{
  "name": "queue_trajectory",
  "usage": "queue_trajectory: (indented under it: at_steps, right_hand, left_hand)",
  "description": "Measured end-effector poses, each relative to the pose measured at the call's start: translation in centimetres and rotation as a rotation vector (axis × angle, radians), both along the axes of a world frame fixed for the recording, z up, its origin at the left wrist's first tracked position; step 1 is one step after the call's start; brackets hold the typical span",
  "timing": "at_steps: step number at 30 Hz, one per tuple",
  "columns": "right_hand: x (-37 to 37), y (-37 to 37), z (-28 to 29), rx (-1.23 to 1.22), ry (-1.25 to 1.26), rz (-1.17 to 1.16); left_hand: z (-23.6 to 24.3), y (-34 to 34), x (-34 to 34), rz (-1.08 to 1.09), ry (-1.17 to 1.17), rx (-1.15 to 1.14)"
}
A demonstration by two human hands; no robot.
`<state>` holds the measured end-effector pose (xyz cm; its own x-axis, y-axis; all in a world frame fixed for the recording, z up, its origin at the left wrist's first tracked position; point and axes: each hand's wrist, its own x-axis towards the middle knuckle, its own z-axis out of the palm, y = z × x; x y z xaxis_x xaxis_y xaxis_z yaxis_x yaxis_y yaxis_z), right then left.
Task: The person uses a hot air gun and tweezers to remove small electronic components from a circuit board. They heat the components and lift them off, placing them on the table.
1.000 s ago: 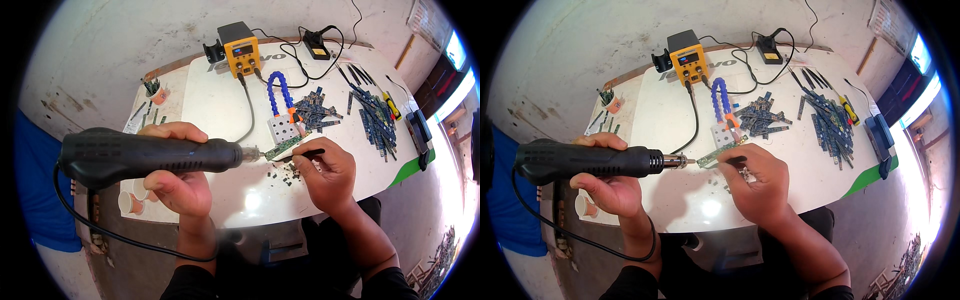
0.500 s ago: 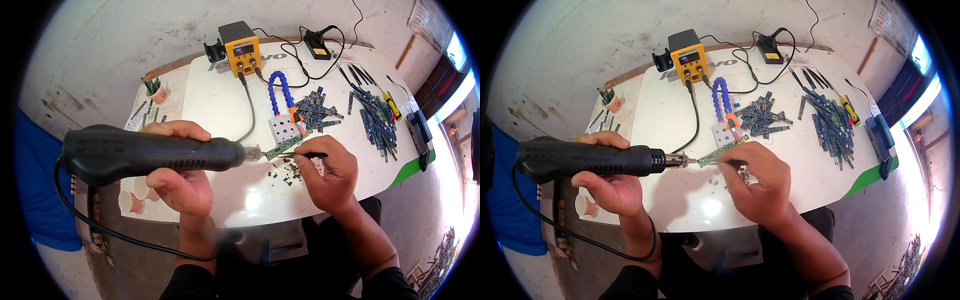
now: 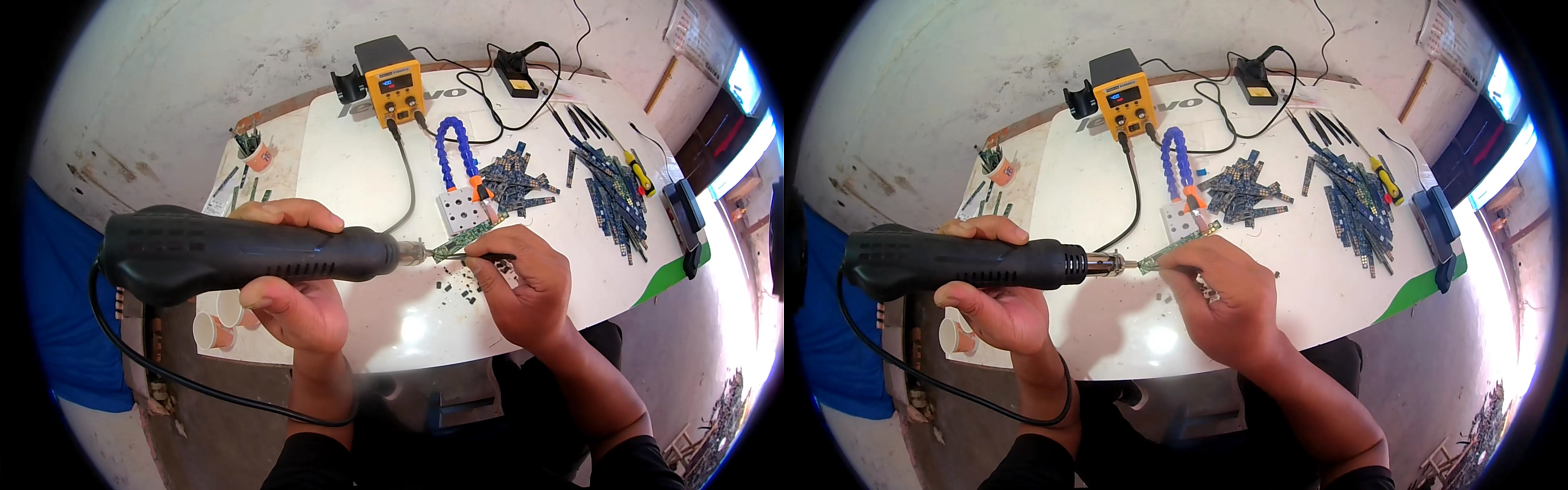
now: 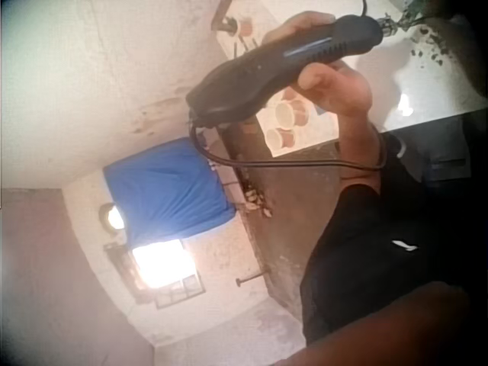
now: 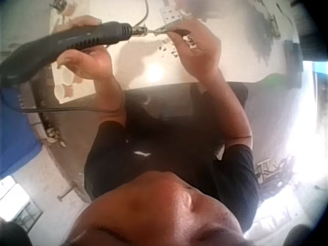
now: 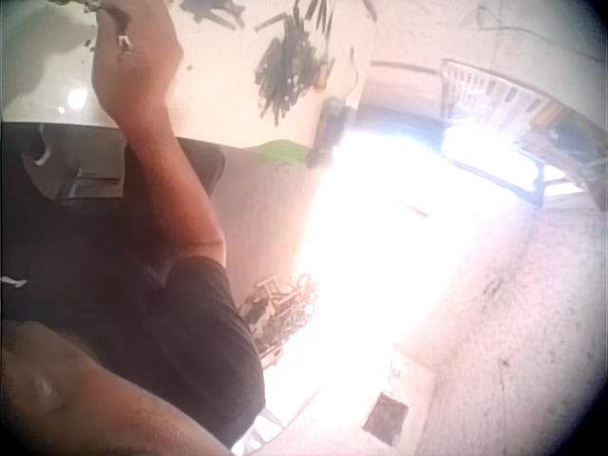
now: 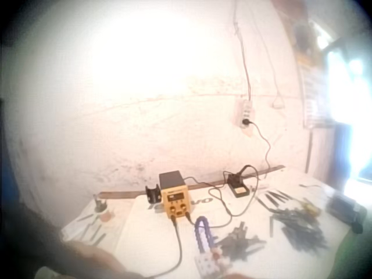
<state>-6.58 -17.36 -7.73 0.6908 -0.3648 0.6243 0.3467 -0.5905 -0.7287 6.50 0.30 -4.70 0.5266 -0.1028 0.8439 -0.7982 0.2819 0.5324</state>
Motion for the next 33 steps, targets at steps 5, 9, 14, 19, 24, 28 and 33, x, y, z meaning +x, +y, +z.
queue_trajectory:
  at_steps: [5,9,14,19,24,28,33]
  right_hand:
    - [0.1,0.05,0.09,-0.02,-0.009,0.0]
    - [0.06,0.11,0.14,-0.02,-0.002,-0.007]
    - [0.06,0.16,0.1,-0.015,0.003,-0.008]
    - [0.07,0.19,0.24,-0.023,0.01,-0.003]
    - [0.08,0.18,0.24,-0.025,0.017,0.003]
    - [0.14,0.11,0.17,-0.034,-0.008,-0.007]
    - [0.01,0.09,-0.22,0.227,0.063,-0.007]
  left_hand:
    - [-0.01,0.25,0.05,-0.007,0.001,0.006]
    - [-0.02,0.06,0.01,-0.019,0.008,-0.01]
    - [0.03,0.11,-0.02,-0.017,0.003,-0.006]
    - [0.16,0.09,-0.14,-0.01,0.007,-0.007]
    - [0.13,0.11,-0.12,-0.015,0.013,-0.003]
    - [0.1,0.15,-0.11,-0.012,0.02,0.0]
    - [0.28,0.12,-0.16,0.011,0.007,-0.003]
